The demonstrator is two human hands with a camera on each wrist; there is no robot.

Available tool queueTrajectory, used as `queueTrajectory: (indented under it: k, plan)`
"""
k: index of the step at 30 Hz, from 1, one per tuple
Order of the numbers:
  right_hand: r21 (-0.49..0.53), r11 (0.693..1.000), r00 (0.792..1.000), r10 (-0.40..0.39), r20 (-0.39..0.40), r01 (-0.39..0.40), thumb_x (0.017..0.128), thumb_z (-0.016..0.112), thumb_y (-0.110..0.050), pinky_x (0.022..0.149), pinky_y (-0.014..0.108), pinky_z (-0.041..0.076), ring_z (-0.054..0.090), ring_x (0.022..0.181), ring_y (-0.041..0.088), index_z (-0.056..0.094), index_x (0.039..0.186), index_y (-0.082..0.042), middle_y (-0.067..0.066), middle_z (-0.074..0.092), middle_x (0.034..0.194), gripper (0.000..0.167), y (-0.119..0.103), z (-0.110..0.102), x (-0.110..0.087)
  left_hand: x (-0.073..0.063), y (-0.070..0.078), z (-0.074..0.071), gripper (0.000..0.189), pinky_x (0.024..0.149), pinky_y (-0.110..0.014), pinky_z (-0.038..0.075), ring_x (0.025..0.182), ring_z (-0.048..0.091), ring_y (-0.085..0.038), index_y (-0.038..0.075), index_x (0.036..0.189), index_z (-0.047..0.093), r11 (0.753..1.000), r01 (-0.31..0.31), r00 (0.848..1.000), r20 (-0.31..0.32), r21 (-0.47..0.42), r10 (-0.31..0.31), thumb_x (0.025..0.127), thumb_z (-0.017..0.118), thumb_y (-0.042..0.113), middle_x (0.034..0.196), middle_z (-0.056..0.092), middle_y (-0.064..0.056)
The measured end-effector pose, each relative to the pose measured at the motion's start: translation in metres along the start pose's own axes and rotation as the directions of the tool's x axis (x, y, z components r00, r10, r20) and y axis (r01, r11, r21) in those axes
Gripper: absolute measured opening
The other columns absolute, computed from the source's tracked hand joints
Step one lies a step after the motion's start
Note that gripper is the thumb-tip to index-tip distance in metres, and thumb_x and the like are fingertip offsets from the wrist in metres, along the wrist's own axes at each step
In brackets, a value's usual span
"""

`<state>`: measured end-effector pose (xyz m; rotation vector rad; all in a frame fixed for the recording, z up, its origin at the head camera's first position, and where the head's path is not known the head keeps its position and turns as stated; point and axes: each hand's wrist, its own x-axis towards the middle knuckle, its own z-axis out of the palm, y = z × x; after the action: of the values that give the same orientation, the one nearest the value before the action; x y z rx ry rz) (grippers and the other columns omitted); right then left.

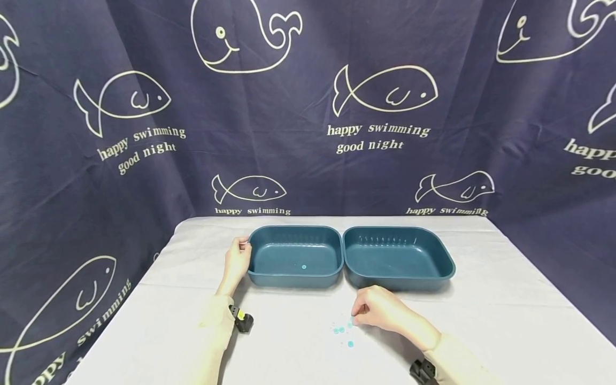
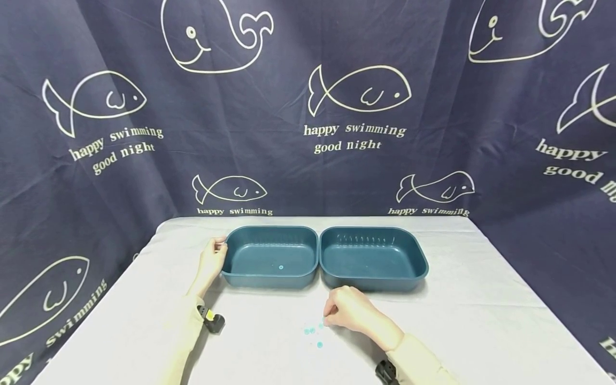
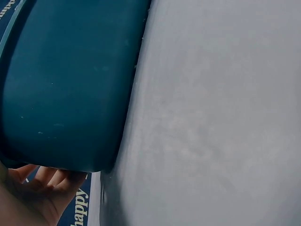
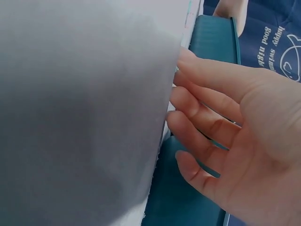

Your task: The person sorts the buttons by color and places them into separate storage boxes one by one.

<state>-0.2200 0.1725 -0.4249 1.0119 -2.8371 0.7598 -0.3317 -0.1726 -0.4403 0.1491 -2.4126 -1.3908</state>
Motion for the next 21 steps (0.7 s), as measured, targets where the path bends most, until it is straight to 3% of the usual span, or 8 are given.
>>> queueTrajectory:
  k: [21]
  plan:
    - [-0.011, 0.999, 0.999, -0.051, 0.002, 0.051, 0.071, 0.073, -0.013, 0.061, 0.015, 0.041, 0.046, 0.063, -0.004, 0.072, 0.07, -0.019, -0.012, 0.056, 0.067, 0.006, 0.0006, 0.0, 0.0004, 0.0007, -0.0003, 0.0006, 0.032, 0.082, -0.045, 0.048, 0.094, 0.061, -0.034, 0.0, 0.121, 0.054, 1.0, 0.0, 1.0, 0.014, 0.004, 0.0, 0.093, 0.045, 0.012, 0.104, 0.062, -0.024]
